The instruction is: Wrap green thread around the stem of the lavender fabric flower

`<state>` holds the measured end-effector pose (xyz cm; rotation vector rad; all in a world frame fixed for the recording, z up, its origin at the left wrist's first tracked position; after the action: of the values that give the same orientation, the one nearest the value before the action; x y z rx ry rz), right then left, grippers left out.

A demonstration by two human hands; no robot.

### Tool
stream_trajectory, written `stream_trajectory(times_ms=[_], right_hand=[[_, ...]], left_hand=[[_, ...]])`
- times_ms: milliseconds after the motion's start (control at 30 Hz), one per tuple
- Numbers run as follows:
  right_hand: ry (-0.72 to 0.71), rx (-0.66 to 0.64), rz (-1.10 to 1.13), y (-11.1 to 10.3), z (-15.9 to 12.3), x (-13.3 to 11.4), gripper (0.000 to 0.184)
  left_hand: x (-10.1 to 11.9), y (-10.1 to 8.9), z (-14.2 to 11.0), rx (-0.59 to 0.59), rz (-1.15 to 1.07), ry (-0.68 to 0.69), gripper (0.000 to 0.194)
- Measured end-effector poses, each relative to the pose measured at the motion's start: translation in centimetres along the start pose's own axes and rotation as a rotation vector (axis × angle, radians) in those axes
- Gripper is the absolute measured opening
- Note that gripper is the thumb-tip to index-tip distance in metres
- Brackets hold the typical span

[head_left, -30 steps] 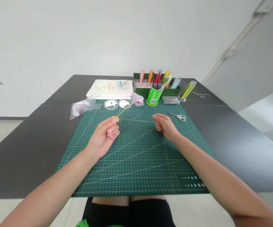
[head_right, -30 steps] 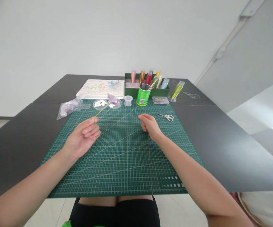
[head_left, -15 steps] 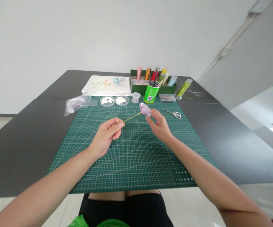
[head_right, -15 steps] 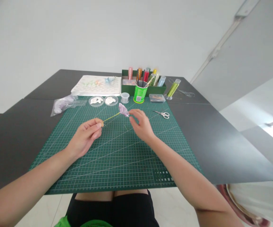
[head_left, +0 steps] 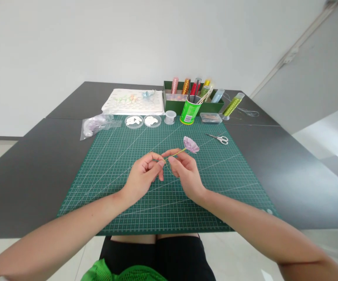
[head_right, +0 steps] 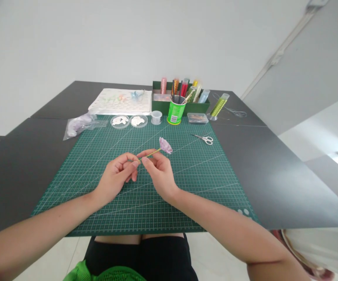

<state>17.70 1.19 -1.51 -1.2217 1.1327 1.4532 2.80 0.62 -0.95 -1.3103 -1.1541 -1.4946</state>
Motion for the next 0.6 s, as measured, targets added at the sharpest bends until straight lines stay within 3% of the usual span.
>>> stream_trajectory(times_ms=[233,367,600], right_hand=[[0.012,0.025,-0.113,-0.6,0.3,0.4,0.021],[-0.037,-0.03,-0.198,-1.4,1.2,0.9,0.021],[0.083,-0.118,0.002,-2.0,2.7,2.2,0.028]], left_hand=[[-1.3,-0.1,0.3,-0.044,-0.093,-0.061,0.028],[-2.2,-0.4,0.8,-0.1,-0.115,-0.095,0.03],[-2.8,-1.5,2.5,-0.227,-0.148,-0.152,0.031]])
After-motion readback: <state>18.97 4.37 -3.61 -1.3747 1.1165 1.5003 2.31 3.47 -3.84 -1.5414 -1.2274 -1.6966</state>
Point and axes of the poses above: each hand's wrist, its own z-axis towards the middle knuckle, its own y-axis out of the palm, x = y × z, the point moved 2 cm from there along z, towards the middle knuckle, and after that the axes turned 4 degrees about -z, right-handed, at the moved point
